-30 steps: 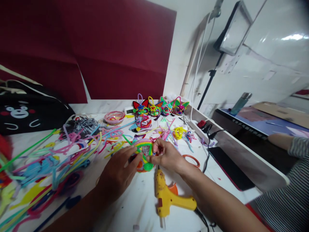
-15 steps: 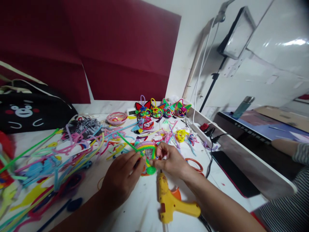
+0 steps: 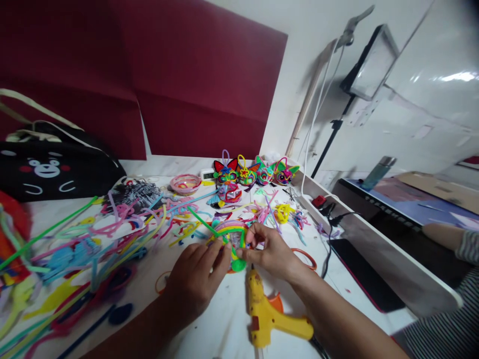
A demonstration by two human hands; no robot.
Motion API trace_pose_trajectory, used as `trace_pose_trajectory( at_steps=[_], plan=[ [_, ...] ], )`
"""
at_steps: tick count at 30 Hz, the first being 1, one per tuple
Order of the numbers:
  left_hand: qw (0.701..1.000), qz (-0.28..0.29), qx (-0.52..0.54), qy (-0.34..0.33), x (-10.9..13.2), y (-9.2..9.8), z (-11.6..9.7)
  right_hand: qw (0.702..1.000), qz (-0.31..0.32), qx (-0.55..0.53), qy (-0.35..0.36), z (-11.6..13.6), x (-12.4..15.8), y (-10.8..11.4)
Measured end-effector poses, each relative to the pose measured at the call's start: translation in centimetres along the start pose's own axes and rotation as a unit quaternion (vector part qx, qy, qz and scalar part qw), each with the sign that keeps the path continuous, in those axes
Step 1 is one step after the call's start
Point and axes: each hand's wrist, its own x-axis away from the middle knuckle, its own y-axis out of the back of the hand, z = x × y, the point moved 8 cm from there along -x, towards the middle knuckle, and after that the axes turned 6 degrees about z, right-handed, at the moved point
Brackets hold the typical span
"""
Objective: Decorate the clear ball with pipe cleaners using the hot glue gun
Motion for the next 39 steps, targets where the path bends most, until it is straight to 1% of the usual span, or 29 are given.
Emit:
trace_pose_trajectory(
  at_steps=[3,5,7,9,12,15,18,20,26,32,35,37,39],
  plan=[
    [1.0,-0.001,-0.014,-0.008,0.0,-0.1,-0.1,1.0,0.025,0.007,0.0,0.8,0.3,0.4],
    [1.0,-0.006,-0.016,-0.014,-0.1,0.0,-0.2,0.999,0.035,0.026,0.007,1.6,1.1,1.1],
    [1.0,-0.015,-0.014,-0.019,-0.2,0.2,-0.2,0.997,0.039,0.069,0.023,2.6,2.4,1.8],
    [0.999,-0.018,-0.015,-0.028,-0.5,0.5,-0.1,0.989,0.058,0.135,0.033,3.2,4.1,2.0],
    [0.999,-0.016,-0.017,-0.048,-1.0,0.9,-0.1,0.965,0.105,0.237,0.037,3.2,6.9,1.1],
    [0.997,-0.026,-0.023,-0.063,-1.4,1.3,-0.1,0.938,0.145,0.314,0.034,2.5,9.1,-0.3],
    [0.996,-0.027,-0.033,-0.074,-1.5,1.4,-0.3,0.908,0.182,0.378,0.024,1.5,10.3,-1.5],
    [0.996,-0.023,-0.044,-0.079,-1.4,1.3,-0.4,0.889,0.194,0.413,0.025,1.2,10.6,-1.9],
    [0.996,-0.015,-0.044,-0.074,-1.1,1.1,-0.2,0.86,0.212,0.464,0.017,0.4,11.0,-2.6],
    [0.996,-0.011,-0.032,-0.088,-1.1,0.9,-0.2,0.835,0.201,0.512,0.027,-0.7,11.1,-3.6],
    [0.996,-0.021,-0.025,-0.082,-1.1,1.0,-0.4,0.836,0.176,0.519,0.037,-1.1,11.0,-3.7],
    [0.996,-0.026,-0.019,-0.083,-1.0,1.0,-0.5,0.843,0.155,0.513,0.048,-1.1,11.0,-3.4],
    [0.996,-0.024,-0.016,-0.083,-1.0,0.9,-0.6,0.854,0.15,0.495,0.06,-0.9,11.1,-3.1]
  ],
)
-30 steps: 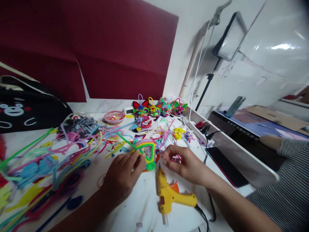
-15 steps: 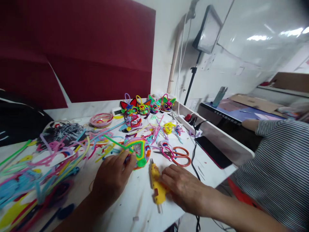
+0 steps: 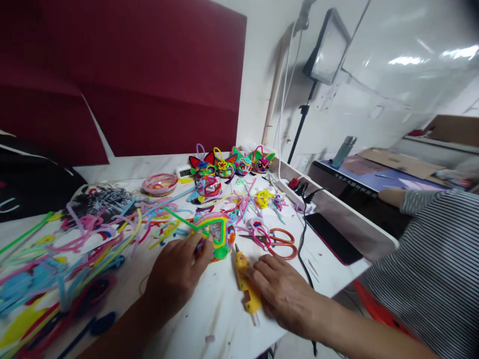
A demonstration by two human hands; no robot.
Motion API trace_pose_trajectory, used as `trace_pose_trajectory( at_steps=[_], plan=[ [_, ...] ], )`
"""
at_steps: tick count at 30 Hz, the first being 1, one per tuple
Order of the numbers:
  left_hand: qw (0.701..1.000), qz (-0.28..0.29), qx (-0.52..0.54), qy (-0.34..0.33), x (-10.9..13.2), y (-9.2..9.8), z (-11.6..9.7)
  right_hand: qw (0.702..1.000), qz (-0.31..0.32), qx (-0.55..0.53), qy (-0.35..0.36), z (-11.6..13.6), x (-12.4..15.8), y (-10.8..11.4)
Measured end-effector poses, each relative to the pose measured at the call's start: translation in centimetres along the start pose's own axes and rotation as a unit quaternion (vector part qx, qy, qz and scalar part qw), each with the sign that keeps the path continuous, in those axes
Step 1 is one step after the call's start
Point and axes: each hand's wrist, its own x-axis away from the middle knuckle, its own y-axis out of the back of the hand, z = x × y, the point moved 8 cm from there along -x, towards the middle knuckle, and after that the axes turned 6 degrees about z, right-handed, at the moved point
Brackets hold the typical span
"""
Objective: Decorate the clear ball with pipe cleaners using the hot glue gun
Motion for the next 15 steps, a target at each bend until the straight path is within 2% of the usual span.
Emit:
trace_pose_trajectory(
  at_steps=[3,5,7,10,12,15],
  plan=[
    [1.0,0.004,0.002,-0.001,0.1,-0.2,0.1,0.997,-0.008,-0.066,0.042,-0.5,0.4,1.1],
    [1.0,0.0,0.003,-0.003,0.2,-0.2,0.3,0.992,-0.021,-0.11,0.049,-1.8,0.5,2.1],
    [1.0,-0.001,0.003,-0.006,0.2,-0.2,0.3,0.995,-0.037,-0.091,-0.02,-4.6,0.5,2.7],
    [1.0,0.003,0.002,-0.01,0.1,-0.3,0.3,0.988,0.011,-0.002,-0.154,-9.3,0.4,2.1],
    [1.0,0.004,-0.002,-0.007,0.1,-0.4,0.3,0.983,0.028,0.011,-0.183,-11.1,0.3,1.6],
    [1.0,0.006,-0.005,0.0,0.1,-0.4,0.3,0.982,0.04,0.008,-0.183,-11.9,-0.1,0.9]
  ],
)
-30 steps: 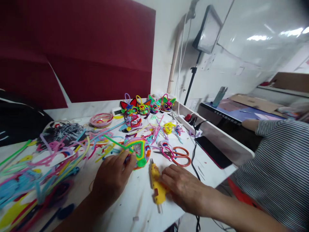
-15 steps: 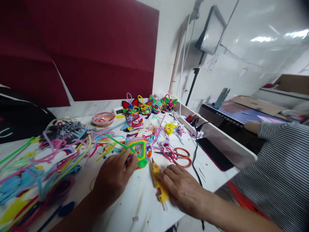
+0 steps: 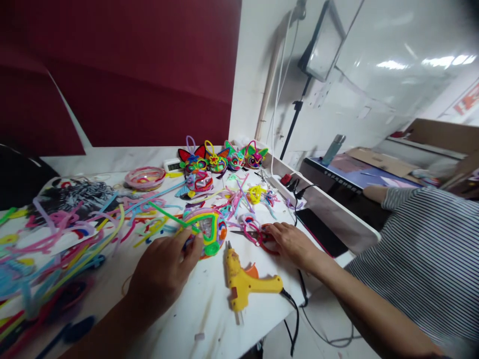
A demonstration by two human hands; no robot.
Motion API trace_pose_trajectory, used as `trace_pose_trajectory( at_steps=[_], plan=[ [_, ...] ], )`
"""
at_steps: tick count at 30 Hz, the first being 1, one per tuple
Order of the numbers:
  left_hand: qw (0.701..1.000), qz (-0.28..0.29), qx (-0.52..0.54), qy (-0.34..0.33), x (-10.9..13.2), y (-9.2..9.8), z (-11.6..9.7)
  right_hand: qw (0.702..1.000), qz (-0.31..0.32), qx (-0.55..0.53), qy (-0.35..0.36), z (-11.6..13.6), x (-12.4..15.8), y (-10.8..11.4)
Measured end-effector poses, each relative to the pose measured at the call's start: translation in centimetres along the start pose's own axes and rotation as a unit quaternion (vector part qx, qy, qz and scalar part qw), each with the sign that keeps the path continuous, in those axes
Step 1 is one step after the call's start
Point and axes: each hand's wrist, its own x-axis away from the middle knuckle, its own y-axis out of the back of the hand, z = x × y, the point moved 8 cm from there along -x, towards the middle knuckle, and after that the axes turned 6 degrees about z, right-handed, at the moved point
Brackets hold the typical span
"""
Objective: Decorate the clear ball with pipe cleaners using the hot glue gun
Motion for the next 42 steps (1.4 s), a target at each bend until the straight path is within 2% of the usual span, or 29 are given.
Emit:
trace_pose_trajectory(
  at_steps=[6,11,15,19,22,23,24,28,31,34,38,42],
  plan=[
    [1.0,-0.005,0.001,-0.008,0.0,0.2,-0.1,0.998,0.014,-0.059,0.014,0.1,-0.8,-0.2],
    [1.0,-0.004,0.003,0.001,-0.1,0.1,0.0,0.975,0.029,-0.214,0.049,-1.2,-0.6,0.8],
    [1.0,0.005,-0.002,0.002,0.0,-0.1,0.1,0.916,0.058,-0.385,0.095,-1.4,-0.2,1.7],
    [1.0,0.0,0.005,0.001,0.1,0.0,0.1,0.849,0.072,-0.508,0.123,-1.0,0.0,2.1],
    [1.0,0.003,0.001,0.006,0.0,0.1,0.1,0.776,0.075,-0.615,0.121,-0.9,0.0,2.2],
    [1.0,0.004,0.002,0.006,0.0,0.1,0.1,0.761,0.065,-0.636,0.112,-0.9,0.0,2.3],
    [1.0,0.005,0.003,0.006,-0.1,0.1,0.0,0.759,0.051,-0.64,0.105,-1.0,0.0,2.5],
    [1.0,-0.014,0.011,0.011,-0.1,0.3,-0.1,0.824,0.012,-0.552,0.129,0.3,0.1,4.4],
    [1.0,-0.017,0.012,0.009,-0.1,0.3,-0.4,0.88,-0.007,-0.441,0.178,2.5,-0.2,6.5],
    [1.0,-0.022,0.015,0.015,-0.1,0.5,-0.6,0.921,-0.027,-0.313,0.23,5.1,-0.9,8.5],
    [0.999,-0.023,0.008,0.029,0.0,0.7,-0.8,0.957,-0.035,-0.123,0.262,8.2,-2.2,10.5],
    [0.999,-0.019,0.015,0.026,-0.1,0.8,-1.0,0.962,-0.02,0.012,0.272,10.1,-3.0,11.8]
  ],
)
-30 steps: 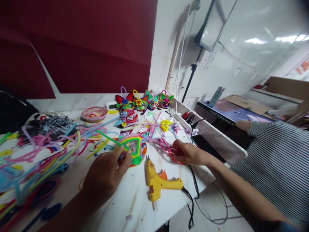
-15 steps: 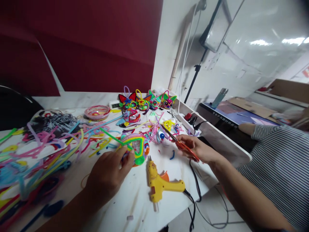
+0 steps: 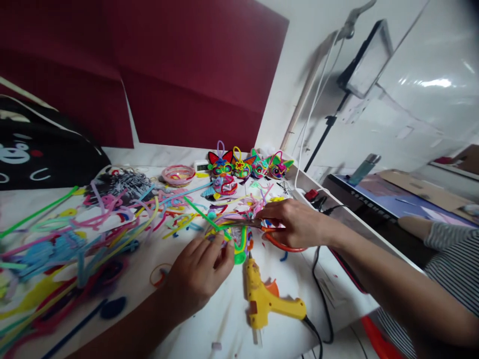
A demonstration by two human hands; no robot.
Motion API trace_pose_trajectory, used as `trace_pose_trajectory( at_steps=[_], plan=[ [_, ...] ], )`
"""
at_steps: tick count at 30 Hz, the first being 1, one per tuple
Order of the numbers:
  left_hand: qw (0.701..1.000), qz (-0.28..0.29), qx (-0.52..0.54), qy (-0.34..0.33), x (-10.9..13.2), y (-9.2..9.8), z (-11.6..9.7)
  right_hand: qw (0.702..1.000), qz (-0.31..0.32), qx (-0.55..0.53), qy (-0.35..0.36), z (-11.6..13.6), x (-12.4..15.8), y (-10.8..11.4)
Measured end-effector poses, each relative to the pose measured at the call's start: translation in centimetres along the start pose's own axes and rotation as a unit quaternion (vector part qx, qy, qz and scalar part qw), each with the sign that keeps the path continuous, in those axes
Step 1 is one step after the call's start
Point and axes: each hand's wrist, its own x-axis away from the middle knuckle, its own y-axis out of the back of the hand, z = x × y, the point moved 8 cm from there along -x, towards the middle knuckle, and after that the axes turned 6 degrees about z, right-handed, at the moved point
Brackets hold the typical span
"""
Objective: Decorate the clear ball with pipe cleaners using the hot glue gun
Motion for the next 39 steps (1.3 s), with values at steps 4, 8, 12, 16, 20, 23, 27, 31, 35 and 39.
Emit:
trace_pose_trajectory(
  at_steps=[4,8,12,16,20,23,27,31,35,39],
  plan=[
    [1.0,-0.001,-0.003,0.001,0.1,0.1,-0.1,0.998,0.049,0.048,-0.013,0.3,-0.6,0.6],
    [1.0,-0.007,-0.002,0.005,0.3,0.1,-0.2,0.994,0.074,0.076,-0.019,0.7,-0.9,0.9],
    [1.0,-0.013,0.003,0.006,0.2,0.1,-0.3,0.99,0.09,0.105,-0.019,1.1,-1.4,1.0],
    [1.0,-0.007,0.008,-0.002,0.1,0.1,-0.4,0.986,0.107,0.124,-0.033,1.1,-1.6,1.1],
    [1.0,-0.008,-0.001,-0.001,0.2,0.1,-0.5,0.984,0.115,0.136,-0.027,1.3,-1.9,1.3],
    [1.0,-0.005,0.0,-0.004,0.3,0.0,-0.5,0.983,0.118,0.141,-0.004,1.5,-2.2,1.2],
    [1.0,-0.007,0.011,-0.002,0.2,-0.1,-0.3,0.982,0.118,0.147,0.013,1.1,-2.7,1.0],
    [1.0,-0.011,0.025,0.0,0.1,-0.1,-0.2,0.979,0.112,0.172,0.013,0.7,-2.9,1.0],
    [1.0,-0.01,0.025,0.005,0.1,-0.1,-0.1,0.977,0.113,0.179,0.015,0.8,-3.2,1.0],
    [0.999,-0.008,0.033,-0.001,0.0,-0.1,-0.1,0.979,0.091,0.179,0.031,0.8,-3.4,1.1]
  ],
)
